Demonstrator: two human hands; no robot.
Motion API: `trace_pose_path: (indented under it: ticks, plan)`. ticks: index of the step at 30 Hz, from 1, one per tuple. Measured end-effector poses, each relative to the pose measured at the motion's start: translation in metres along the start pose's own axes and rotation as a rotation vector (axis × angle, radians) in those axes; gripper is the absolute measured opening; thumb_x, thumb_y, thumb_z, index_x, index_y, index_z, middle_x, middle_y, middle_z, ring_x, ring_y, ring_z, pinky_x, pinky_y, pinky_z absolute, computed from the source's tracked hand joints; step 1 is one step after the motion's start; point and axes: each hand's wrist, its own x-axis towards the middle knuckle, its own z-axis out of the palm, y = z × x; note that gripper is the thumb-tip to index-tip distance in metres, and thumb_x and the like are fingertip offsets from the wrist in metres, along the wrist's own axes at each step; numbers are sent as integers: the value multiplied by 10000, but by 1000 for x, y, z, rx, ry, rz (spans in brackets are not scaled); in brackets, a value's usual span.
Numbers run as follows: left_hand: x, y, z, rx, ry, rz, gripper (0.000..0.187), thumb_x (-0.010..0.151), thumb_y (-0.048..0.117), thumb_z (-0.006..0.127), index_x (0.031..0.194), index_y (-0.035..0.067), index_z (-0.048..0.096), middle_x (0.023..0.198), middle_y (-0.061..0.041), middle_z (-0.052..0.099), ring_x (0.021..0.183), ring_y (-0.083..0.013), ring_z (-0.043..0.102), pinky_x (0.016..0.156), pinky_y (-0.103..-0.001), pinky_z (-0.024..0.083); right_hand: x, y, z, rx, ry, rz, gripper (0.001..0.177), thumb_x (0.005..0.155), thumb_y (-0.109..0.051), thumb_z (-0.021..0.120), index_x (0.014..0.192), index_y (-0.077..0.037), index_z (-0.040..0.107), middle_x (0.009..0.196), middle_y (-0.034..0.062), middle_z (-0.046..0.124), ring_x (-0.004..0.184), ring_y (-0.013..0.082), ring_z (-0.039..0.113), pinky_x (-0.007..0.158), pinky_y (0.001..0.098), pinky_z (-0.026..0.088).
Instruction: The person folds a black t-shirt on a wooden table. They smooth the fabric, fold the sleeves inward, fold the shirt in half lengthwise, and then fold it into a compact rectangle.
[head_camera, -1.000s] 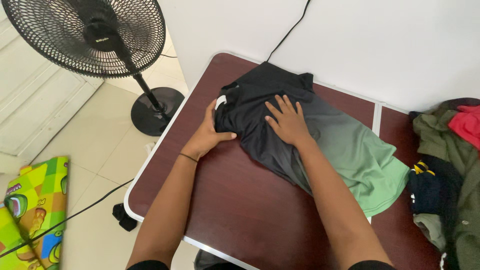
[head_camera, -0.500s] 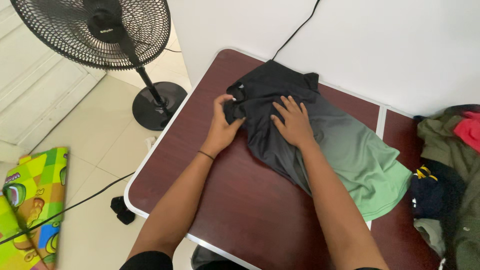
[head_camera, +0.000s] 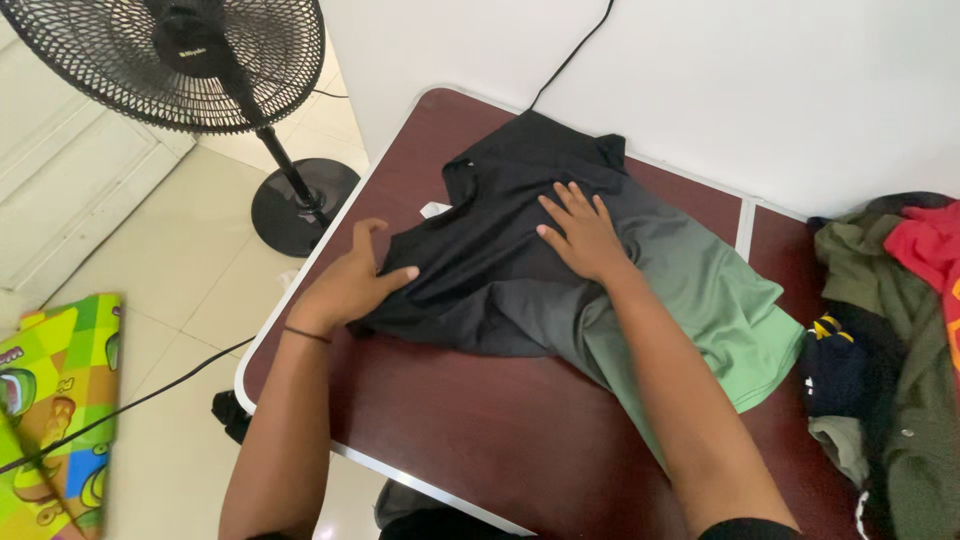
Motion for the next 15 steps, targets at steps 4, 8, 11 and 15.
trace_pose_path:
  ticks: [4, 8, 11, 15]
  plan:
    - [-21, 14, 2, 385, 312, -7, 727, 847, 414, 780, 1408, 79, 461, 1265, -312, 559, 1073, -483, 624, 851, -550, 516, -16, -11, -12, 89, 368, -43, 351, 1012, -315, 667, 1272, -80, 684, 1380, 160, 599, 1393, 358, 507, 1159, 519, 345]
    - [-13, 48, 8, 590, 488, 81, 547, 845, 407, 785, 1235, 62, 617, 1189, -213, 580, 1085, -414, 582, 846, -548, 485, -39, -13, -37, -14, 512, 106, 157, 993, -221, 703, 1083, -99, 739, 1094, 90, 683, 1148, 314, 631, 1054, 489, 415]
    - [14, 75, 28, 469, 440, 407, 452, 851, 367, 777, 1198, 99, 664, 1140, -173, 588, 1074, -390, 569, 849, -539, 466, -63, -5, -54, -145, 427, 304, 178, 1005, -254, 695, 1095, -111, 752, 1013, 72, 682, 1051, 305, 626, 1013, 502, 412]
    - [80, 104, 85, 299, 272, 684, 332, 907, 325, 745, 1175, 139, 680, 1121, -129, 594, 1088, -351, 580, 893, -503, 466, -98, 2, -52, -278, 363, 414, 341, 986, -341, 687, 1218, -95, 733, 1167, 142, 650, 1183, 350, 572, 1047, 561, 377]
